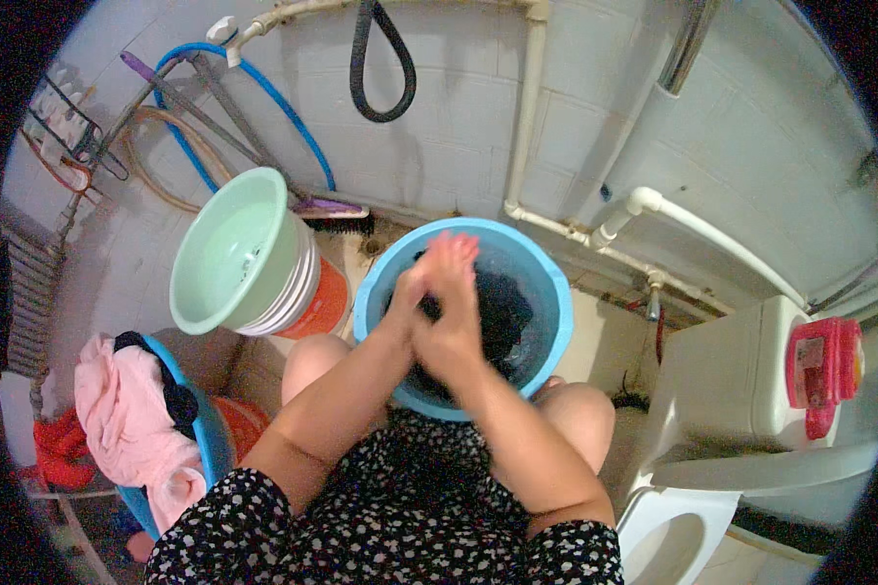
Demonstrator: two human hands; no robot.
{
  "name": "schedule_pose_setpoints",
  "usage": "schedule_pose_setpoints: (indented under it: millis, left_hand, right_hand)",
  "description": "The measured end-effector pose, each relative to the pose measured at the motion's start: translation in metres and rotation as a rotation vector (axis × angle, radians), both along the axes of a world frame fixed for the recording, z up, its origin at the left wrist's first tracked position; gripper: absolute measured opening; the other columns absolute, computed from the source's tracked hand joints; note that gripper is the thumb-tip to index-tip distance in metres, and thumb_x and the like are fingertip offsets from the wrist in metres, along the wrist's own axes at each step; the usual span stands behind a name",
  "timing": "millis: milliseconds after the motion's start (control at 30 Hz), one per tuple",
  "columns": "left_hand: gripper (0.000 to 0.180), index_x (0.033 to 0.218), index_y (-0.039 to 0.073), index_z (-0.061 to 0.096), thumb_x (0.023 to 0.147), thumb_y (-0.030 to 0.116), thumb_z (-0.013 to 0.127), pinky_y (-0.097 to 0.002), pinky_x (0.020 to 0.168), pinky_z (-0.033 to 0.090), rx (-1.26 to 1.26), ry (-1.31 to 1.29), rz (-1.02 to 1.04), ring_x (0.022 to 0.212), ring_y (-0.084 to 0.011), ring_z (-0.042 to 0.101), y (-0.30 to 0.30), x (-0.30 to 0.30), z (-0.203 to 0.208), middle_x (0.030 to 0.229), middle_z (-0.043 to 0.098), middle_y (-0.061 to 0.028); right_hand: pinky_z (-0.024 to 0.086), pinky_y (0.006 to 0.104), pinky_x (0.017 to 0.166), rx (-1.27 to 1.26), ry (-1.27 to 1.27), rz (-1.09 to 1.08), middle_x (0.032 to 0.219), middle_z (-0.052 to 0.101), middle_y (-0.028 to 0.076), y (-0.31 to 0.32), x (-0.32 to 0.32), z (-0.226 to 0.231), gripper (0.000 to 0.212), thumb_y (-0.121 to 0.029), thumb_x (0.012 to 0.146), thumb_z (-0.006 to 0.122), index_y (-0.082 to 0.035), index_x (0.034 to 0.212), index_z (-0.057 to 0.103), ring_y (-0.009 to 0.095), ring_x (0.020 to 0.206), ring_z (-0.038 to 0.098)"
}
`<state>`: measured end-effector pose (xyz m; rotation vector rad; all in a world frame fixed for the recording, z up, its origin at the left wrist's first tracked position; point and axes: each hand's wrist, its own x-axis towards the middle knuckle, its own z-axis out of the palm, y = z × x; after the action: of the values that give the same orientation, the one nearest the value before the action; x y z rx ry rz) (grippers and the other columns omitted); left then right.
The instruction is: The person sits on a toilet in a bathroom and hand-washes a dark garment in a blue basin. They pour water from a green basin into the toilet, refill the green basin using a shower hose, and then return to washing the garment. The person applies liquid detergent from a yellow bottle to the garment and continues scrubbing and rinsing it by hand.
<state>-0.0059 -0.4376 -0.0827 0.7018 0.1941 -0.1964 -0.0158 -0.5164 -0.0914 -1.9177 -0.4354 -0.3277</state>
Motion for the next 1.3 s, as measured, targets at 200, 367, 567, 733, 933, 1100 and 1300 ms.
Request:
schedule_pose_setpoints:
  millis: [200,367,567,733,933,1100,1300]
  left_hand:
    - [0.052,0.136,0.001,0.036,0.098,0.036,0.034,-0.0326,0.108,0.024,0.141,-0.057,-0.061,0.127,-0.0182,0.036,-0.023,-0.035,0.020,0.139,0.038,-0.0103]
    - [0.051,0.128,-0.002,0.044,0.092,0.034,0.049,-0.0348,0.104,0.029,0.088,0.016,-0.079,0.119,-0.0190,0.043,-0.006,-0.007,0.001,0.131,0.046,-0.0116]
    - [0.048,0.126,-0.002,0.044,0.094,0.034,0.047,-0.0345,0.097,0.037,0.061,0.182,-0.065,0.114,-0.0175,0.046,-0.007,-0.026,0.013,0.125,0.049,-0.0083]
    - [0.047,0.129,0.002,0.044,0.098,0.036,0.036,-0.0348,0.103,0.032,-0.170,0.005,-0.187,0.119,-0.0185,0.043,-0.009,-0.016,0.011,0.129,0.047,-0.0090]
    - [0.053,0.133,0.002,0.034,0.097,0.042,0.029,-0.0437,0.107,0.029,-0.238,-0.167,-0.091,0.125,-0.0262,0.040,0.021,0.000,0.039,0.138,0.039,-0.0109]
    - [0.050,0.126,0.001,0.042,0.097,0.040,0.034,-0.0403,0.100,0.037,0.037,-0.264,0.028,0.117,-0.0238,0.047,0.043,0.014,0.040,0.125,0.050,-0.0126]
    - [0.039,0.103,-0.003,0.059,0.096,0.033,0.045,-0.0289,0.085,0.042,0.788,-0.409,0.056,0.095,-0.0178,0.055,0.046,0.014,0.033,0.102,0.060,-0.0101]
  right_hand:
    - [0.017,0.0360,0.110,0.382,0.594,-0.105,0.147,0.024,0.018,-0.031,0.029,0.027,0.059,-0.039,0.092,0.044,-0.007,0.139,0.030,0.028,0.137,0.020]
    - [0.013,0.0365,0.111,-0.008,0.012,0.000,0.147,0.023,0.018,-0.009,0.002,0.015,0.058,-0.028,0.090,0.053,-0.006,0.139,0.032,0.031,0.138,0.017]
    - [0.018,0.0346,0.110,-0.085,0.138,-0.058,0.146,0.023,0.022,-0.007,0.002,0.024,0.057,-0.032,0.094,0.043,0.001,0.139,0.029,0.033,0.136,0.021]
    - [0.039,0.0334,0.092,0.219,0.687,-0.281,0.130,0.042,0.024,-0.037,0.038,0.036,0.065,-0.052,0.093,0.033,-0.001,0.134,0.037,0.026,0.111,0.047]
    - [0.047,0.0309,0.072,0.467,0.663,-0.119,0.085,0.065,0.014,-0.090,0.039,0.049,0.064,-0.055,0.094,0.026,-0.003,0.095,0.063,0.018,0.080,0.059]
    - [0.043,0.0305,0.071,0.449,0.612,-0.254,0.080,0.059,0.008,-0.110,0.035,0.053,0.061,-0.058,0.092,0.031,-0.005,0.086,0.061,0.018,0.075,0.053]
    - [0.045,0.0363,0.078,0.733,0.711,-0.213,0.092,0.060,0.010,-0.113,0.028,0.070,0.059,-0.063,0.088,0.038,-0.007,0.092,0.056,0.021,0.086,0.056]
